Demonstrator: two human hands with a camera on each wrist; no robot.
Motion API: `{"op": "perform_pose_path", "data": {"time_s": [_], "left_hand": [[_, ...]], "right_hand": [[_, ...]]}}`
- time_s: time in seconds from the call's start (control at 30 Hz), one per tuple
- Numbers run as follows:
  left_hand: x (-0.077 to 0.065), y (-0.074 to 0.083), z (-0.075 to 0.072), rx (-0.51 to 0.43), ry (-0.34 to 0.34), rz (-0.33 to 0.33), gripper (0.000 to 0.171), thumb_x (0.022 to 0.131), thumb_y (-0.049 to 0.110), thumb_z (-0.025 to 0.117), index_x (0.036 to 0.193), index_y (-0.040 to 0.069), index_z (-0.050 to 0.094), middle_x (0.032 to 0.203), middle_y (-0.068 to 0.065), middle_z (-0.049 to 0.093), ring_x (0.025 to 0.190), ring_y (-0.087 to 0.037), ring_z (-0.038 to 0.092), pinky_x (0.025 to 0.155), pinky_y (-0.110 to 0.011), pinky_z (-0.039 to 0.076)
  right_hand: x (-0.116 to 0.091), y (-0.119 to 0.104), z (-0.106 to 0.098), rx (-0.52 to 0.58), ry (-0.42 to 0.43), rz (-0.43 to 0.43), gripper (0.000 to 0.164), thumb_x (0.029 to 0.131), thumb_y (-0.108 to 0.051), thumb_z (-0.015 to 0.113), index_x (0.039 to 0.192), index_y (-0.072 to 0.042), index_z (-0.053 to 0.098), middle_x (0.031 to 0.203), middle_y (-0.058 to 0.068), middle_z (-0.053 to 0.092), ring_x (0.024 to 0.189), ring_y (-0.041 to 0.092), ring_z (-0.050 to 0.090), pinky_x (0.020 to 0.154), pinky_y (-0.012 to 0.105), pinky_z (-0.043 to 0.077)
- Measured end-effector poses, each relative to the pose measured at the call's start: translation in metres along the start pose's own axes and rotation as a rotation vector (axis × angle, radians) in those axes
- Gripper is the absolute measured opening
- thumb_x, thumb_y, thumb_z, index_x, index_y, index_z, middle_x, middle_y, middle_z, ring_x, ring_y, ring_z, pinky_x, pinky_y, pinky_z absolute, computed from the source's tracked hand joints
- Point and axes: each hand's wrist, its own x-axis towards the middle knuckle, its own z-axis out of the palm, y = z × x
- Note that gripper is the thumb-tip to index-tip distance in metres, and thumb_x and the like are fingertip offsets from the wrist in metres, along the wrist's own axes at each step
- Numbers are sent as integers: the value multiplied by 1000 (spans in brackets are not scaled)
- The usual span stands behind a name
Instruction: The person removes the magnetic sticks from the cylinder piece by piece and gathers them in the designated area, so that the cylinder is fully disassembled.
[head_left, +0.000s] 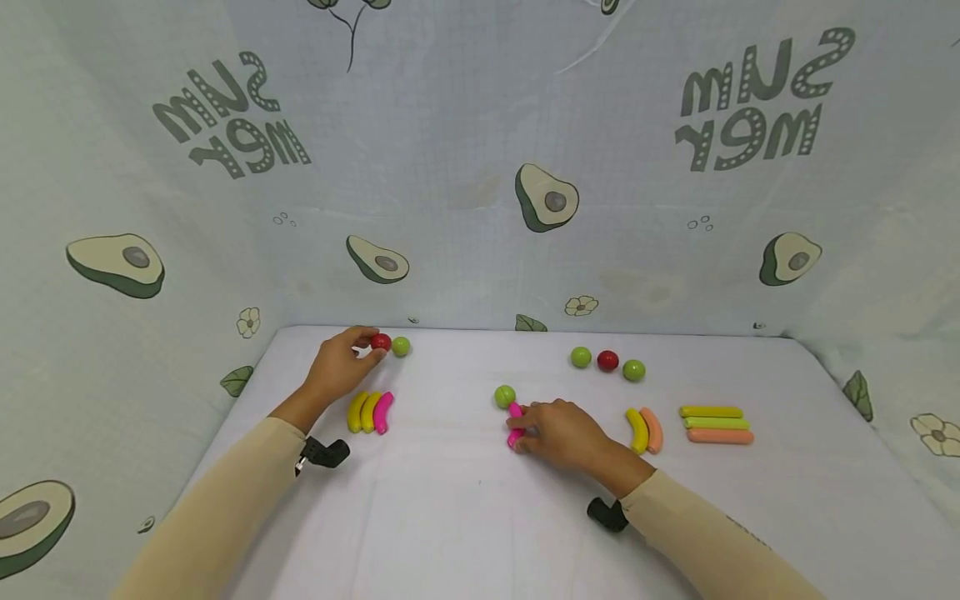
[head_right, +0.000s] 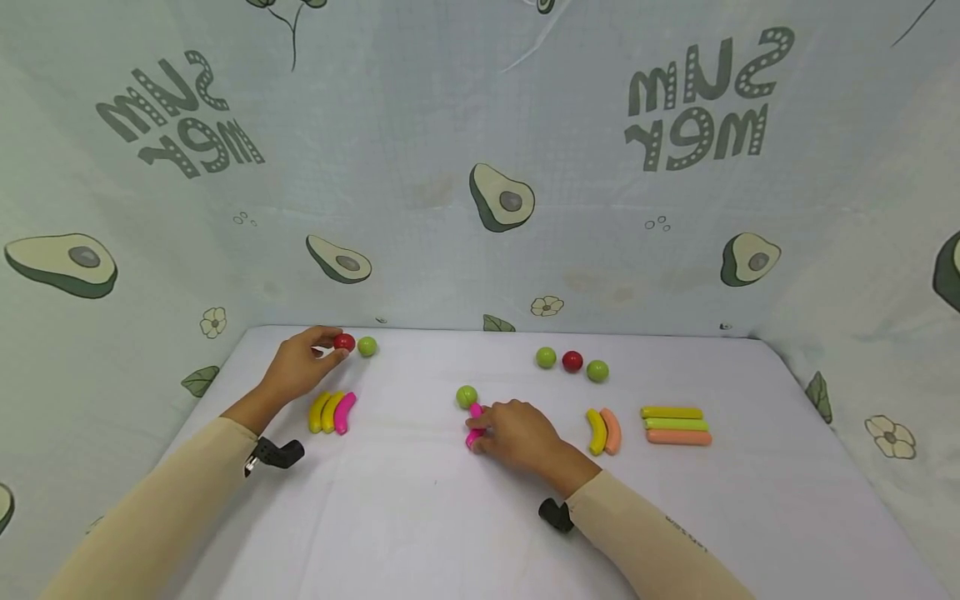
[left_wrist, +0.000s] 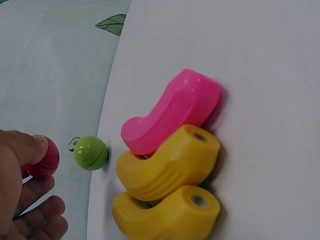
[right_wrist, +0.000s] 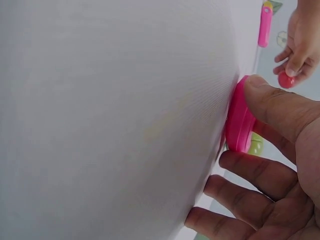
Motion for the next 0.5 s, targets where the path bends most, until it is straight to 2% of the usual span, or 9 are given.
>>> {"op": "perform_pose_path", "data": {"time_s": [0.3, 0.5], "left_hand": [[8, -10, 0, 6, -22, -35, 46, 99, 26, 70, 138, 3, 59, 127, -20, 66, 118, -40, 57, 96, -51, 53], [13, -18, 4, 8, -31, -73, 43, 100, 25, 69, 136, 4, 59, 129, -20, 65, 123, -40, 55, 97, -51, 52]], "right_hand": [[0, -1, 0, 3, 5, -4, 35, 83, -27, 87, 116, -18, 80, 112, 1, 74, 104, 22, 65, 100, 45, 48], [-1, 0, 0, 2, 8, -4, 35, 83, -27, 87, 116, -19, 80, 113, 2, 74, 106, 24, 66, 100, 45, 48]]}}
